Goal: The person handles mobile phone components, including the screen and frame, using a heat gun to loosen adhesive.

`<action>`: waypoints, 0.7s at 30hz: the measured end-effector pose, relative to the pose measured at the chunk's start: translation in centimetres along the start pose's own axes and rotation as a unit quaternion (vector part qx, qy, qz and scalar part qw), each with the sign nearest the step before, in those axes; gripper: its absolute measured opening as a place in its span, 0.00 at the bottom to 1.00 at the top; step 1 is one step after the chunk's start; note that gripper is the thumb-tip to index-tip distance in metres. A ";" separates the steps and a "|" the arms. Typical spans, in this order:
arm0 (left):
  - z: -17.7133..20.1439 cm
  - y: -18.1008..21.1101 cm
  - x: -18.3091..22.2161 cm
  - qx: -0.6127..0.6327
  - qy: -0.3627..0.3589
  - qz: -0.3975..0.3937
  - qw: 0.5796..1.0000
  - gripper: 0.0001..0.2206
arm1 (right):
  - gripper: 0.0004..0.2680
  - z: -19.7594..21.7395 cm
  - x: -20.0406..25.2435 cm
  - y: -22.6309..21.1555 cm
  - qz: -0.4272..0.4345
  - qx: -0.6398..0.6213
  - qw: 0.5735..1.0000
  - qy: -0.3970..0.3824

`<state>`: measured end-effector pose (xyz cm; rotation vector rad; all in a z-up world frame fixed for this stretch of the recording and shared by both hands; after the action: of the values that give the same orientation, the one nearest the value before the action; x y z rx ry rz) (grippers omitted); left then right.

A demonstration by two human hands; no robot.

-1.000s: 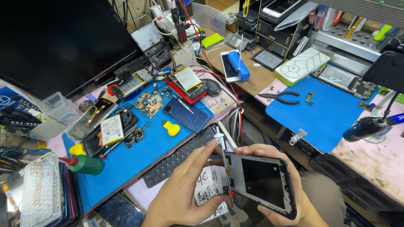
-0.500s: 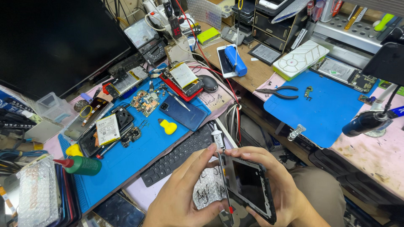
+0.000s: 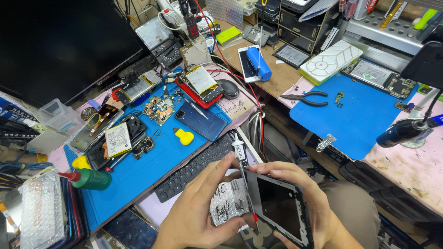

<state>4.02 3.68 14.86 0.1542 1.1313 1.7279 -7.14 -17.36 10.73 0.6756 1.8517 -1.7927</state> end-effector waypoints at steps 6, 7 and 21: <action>-1.7 -0.7 1.8 0.223 0.048 0.127 0.965 0.51 | 0.31 0.1 0.0 -0.1 -0.037 -0.022 0.999 0.015; -2.1 -1.1 2.1 0.323 0.061 0.146 0.933 0.52 | 0.32 0.3 -0.1 -0.1 -0.036 -0.024 0.999 0.011; -0.5 -3.2 2.7 0.141 0.003 0.076 0.987 0.49 | 0.31 -0.1 0.2 -0.2 -0.047 -0.072 0.995 0.055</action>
<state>4.63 5.60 11.15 0.4201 1.3952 1.6928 -7.43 -17.25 10.79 0.6546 2.0940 -1.6884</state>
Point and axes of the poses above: each hand's wrist, its own x-axis away from the middle knuckle, its own z-axis out of the back of the hand, y = z × x, the point moved 2 cm from there along -x, towards the middle knuckle, and after that the axes turned 6 degrees about -x, right-handed, at the moved point
